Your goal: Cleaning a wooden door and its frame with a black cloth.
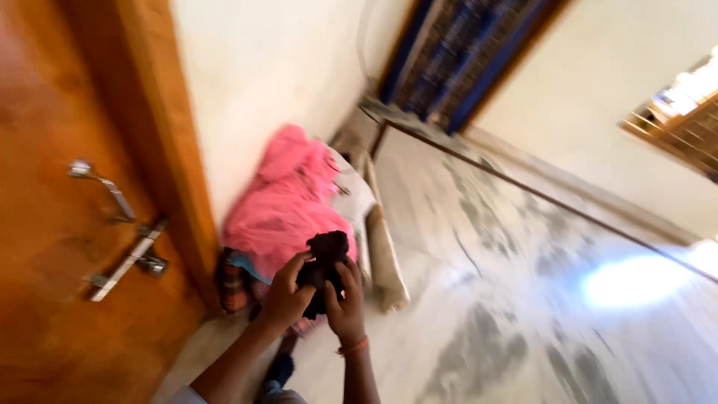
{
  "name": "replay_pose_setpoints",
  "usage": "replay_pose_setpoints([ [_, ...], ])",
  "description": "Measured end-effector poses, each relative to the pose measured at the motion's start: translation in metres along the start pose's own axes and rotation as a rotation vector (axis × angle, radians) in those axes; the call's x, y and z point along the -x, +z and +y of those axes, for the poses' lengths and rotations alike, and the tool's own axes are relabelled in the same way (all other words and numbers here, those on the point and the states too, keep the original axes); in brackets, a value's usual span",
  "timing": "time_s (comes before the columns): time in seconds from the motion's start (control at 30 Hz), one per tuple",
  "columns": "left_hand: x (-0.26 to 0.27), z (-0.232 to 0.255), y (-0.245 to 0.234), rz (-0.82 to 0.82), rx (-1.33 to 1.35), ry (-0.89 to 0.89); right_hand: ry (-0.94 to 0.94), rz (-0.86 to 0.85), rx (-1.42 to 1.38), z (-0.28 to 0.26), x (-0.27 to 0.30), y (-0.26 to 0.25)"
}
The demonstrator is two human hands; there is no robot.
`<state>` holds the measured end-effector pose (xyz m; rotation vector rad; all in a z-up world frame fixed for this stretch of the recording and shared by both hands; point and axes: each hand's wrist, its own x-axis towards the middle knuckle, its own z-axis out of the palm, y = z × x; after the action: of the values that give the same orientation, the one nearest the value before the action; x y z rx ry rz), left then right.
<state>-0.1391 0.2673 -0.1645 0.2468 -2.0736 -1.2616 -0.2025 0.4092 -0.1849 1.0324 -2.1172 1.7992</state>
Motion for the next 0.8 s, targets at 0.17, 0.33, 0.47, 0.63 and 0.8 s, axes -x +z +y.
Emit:
replay_pose_setpoints([
  [0.17, 0.011, 0.056, 0.063, -0.311, 0.644, -0.201, 0.146, -0.071, 0.156, -0.055, 0.027, -0.11],
  [0.33, 0.041, 0.117, 0.138, -0.47, 0.838, -0.223, 0.151, 0.036, 0.383, -0.048, 0.062, -0.188],
  [0.47, 0.078, 0.121, 0.226, -0.581, 0.833, -0.196, 0.361, 0.195, 0.382, -0.024, 0.098, -0.258],
  [0.63, 0.086, 0.153, 0.332, -0.819, 0.69, -0.228, 0.498, 0.25, 0.415, 0.004, 0.117, -0.374],
  [0.8, 0.112, 0.174, 0.447, -1.007, 0.803, -0.35, 0.576, 0.207, 0.457, 0.041, 0.123, -0.483],
])
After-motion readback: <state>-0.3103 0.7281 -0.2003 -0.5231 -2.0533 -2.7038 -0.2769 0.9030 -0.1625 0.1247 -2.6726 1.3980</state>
